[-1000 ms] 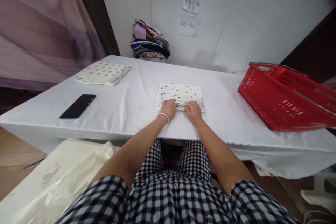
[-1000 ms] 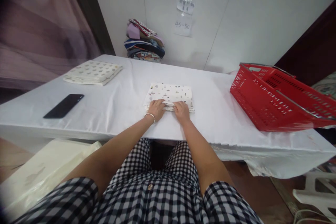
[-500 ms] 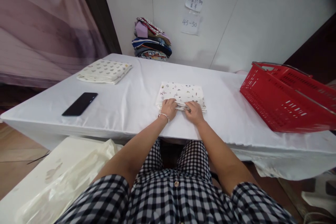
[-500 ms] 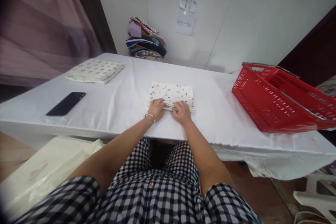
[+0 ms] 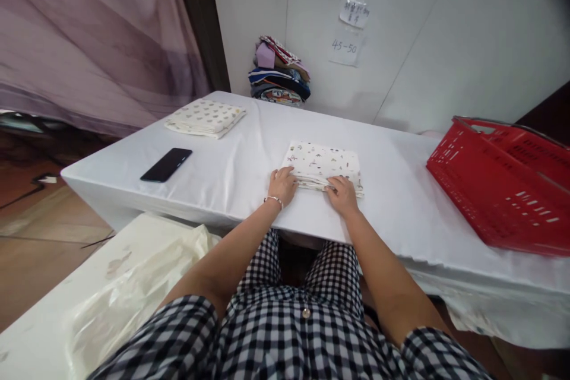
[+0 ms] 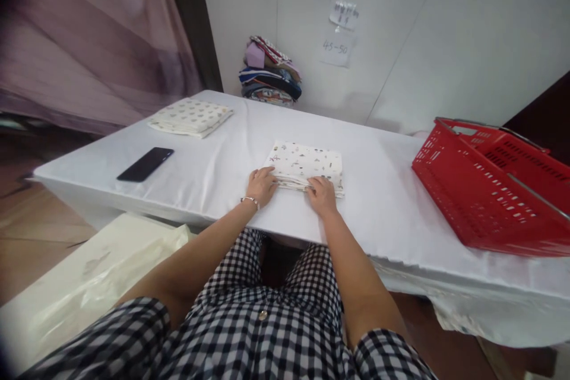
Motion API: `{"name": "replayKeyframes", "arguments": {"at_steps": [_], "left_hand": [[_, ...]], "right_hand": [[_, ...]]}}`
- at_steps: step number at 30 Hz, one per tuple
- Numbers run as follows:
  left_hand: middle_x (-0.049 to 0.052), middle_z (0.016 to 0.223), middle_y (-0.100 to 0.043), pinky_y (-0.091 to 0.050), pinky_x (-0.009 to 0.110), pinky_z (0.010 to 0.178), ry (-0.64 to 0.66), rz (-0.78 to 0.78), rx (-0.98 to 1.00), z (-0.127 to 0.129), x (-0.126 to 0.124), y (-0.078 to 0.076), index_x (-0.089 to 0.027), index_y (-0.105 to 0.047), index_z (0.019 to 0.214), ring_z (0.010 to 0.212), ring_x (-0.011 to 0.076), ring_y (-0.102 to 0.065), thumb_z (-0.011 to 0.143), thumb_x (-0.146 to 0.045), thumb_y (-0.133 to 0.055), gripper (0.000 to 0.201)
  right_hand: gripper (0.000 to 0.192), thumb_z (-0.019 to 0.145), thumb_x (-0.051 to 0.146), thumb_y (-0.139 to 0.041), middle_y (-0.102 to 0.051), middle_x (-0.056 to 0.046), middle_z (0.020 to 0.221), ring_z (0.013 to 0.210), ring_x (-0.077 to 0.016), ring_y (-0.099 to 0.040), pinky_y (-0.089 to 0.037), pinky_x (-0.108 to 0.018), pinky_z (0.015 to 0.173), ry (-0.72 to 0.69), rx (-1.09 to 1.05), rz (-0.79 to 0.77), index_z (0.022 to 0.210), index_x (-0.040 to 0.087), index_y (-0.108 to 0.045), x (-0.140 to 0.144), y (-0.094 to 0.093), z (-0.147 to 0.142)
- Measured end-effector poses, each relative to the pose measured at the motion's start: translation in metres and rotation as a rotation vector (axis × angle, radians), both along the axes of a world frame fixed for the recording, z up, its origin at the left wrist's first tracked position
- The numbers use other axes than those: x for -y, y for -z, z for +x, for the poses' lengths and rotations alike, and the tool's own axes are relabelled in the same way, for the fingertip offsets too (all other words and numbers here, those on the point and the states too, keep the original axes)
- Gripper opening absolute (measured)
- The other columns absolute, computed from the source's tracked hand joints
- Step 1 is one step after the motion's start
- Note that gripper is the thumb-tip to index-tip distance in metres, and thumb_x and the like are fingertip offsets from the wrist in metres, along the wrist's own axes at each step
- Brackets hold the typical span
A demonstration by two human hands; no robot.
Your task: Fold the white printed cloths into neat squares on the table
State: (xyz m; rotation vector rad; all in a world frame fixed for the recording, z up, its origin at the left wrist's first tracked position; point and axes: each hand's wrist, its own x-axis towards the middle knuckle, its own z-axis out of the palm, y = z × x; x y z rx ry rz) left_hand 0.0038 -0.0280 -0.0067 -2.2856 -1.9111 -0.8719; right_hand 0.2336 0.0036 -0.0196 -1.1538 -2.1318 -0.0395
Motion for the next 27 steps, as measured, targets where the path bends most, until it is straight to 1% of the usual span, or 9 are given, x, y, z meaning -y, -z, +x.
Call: {"name": "replayKeyframes", "arguments": {"at_steps": [4, 6, 10, 13, 17, 20, 23, 25, 27], "left_hand": [[0.007, 0.118, -0.058, -0.04, 0.043, 0.095, -0.176, -0.031, 0.232, -0.016, 0.001, 0.008, -0.02, -0.061, 0.077, 0.109, 0.0237, -0.052, 0.077, -0.022, -0.055, 0.006], [0.007, 0.114, -0.059, -0.044, 0.039, 0.091, -0.206, -0.019, 0.32, -0.019, 0.001, 0.009, -0.021, -0.059, 0.08, 0.104, 0.0224, -0.055, 0.076, -0.019, -0.054, 0.007], [0.008, 0.115, -0.058, -0.043, 0.039, 0.092, -0.14, 0.034, 0.268, -0.015, 0.004, 0.005, -0.02, -0.057, 0.096, 0.107, 0.0226, -0.052, 0.075, -0.015, -0.052, 0.023], [0.006, 0.108, -0.062, -0.043, 0.039, 0.09, -0.086, -0.009, 0.18, -0.013, 0.006, 0.002, -0.021, -0.059, 0.095, 0.104, 0.023, -0.052, 0.074, -0.01, -0.05, 0.026], [0.005, 0.104, -0.063, -0.044, 0.037, 0.088, -0.092, 0.004, 0.218, -0.015, 0.003, 0.005, -0.021, -0.061, 0.089, 0.1, 0.0216, -0.053, 0.071, -0.006, -0.048, 0.027], [0.005, 0.1, -0.063, -0.045, 0.036, 0.088, -0.108, 0.042, 0.337, -0.02, -0.001, 0.011, -0.021, -0.061, 0.087, 0.097, 0.021, -0.055, 0.076, -0.017, -0.051, 0.016], [0.007, 0.098, -0.063, -0.048, 0.033, 0.081, -0.183, 0.042, 0.494, -0.024, -0.005, 0.014, -0.02, -0.061, 0.092, 0.089, 0.0193, -0.059, 0.082, -0.032, -0.049, 0.02], [0.009, 0.101, -0.063, -0.049, 0.033, 0.078, -0.239, -0.028, 0.534, -0.024, -0.009, 0.012, -0.019, -0.059, 0.1, 0.084, 0.0194, -0.061, 0.083, -0.039, -0.046, 0.029], [0.012, 0.109, -0.062, -0.047, 0.035, 0.082, -0.289, -0.145, 0.523, -0.022, -0.015, 0.005, -0.017, -0.056, 0.109, 0.089, 0.0212, -0.061, 0.084, -0.042, -0.046, 0.037]], "right_hand": [[0.022, 0.082, 0.026, -0.051, -0.062, -0.007, 0.103, 0.095, -0.0222, -0.051, -0.036, -0.037, 0.085, 0.017, -0.02, 0.001, 0.1, 0.019, -0.063, 0.0, 0.002, 0.001], [0.022, 0.082, 0.025, -0.051, -0.063, -0.007, 0.101, 0.095, -0.0222, -0.052, -0.034, -0.037, 0.086, 0.059, -0.034, 0.018, 0.099, 0.02, -0.063, 0.001, 0.002, 0.006], [0.019, 0.083, 0.027, -0.049, -0.065, -0.006, 0.094, 0.09, -0.0223, -0.052, -0.032, -0.039, 0.087, 0.24, -0.069, 0.044, 0.092, 0.019, -0.064, 0.007, 0.002, 0.025], [0.02, 0.084, 0.027, -0.048, -0.065, -0.007, 0.097, 0.092, -0.0222, -0.053, -0.031, -0.041, 0.088, 0.317, -0.066, 0.033, 0.088, 0.019, -0.066, 0.013, 0.001, 0.038], [0.022, 0.084, 0.025, -0.047, -0.065, -0.006, 0.101, 0.098, -0.023, -0.054, -0.032, -0.043, 0.09, 0.313, -0.08, 0.022, 0.091, 0.02, -0.067, 0.019, 0.004, 0.044], [0.024, 0.084, 0.028, -0.046, -0.065, -0.008, 0.099, 0.097, -0.0227, -0.055, -0.037, -0.041, 0.09, 0.265, -0.196, -0.001, 0.09, 0.02, -0.068, 0.017, 0.01, 0.044], [0.028, 0.082, 0.033, -0.046, -0.064, -0.011, 0.105, 0.102, -0.0235, -0.055, -0.041, -0.04, 0.091, 0.326, -0.381, -0.112, 0.086, 0.018, -0.068, 0.009, 0.014, 0.045], [0.028, 0.079, 0.034, -0.048, -0.062, -0.012, 0.109, 0.102, -0.0249, -0.055, -0.043, -0.04, 0.089, 0.421, -0.461, -0.22, 0.087, 0.016, -0.068, 0.001, 0.011, 0.048], [0.032, 0.076, 0.035, -0.051, -0.063, -0.011, 0.107, 0.096, -0.0243, -0.058, -0.045, -0.038, 0.085, 0.503, -0.461, -0.353, 0.097, 0.016, -0.067, -0.008, 0.003, 0.051]]}}
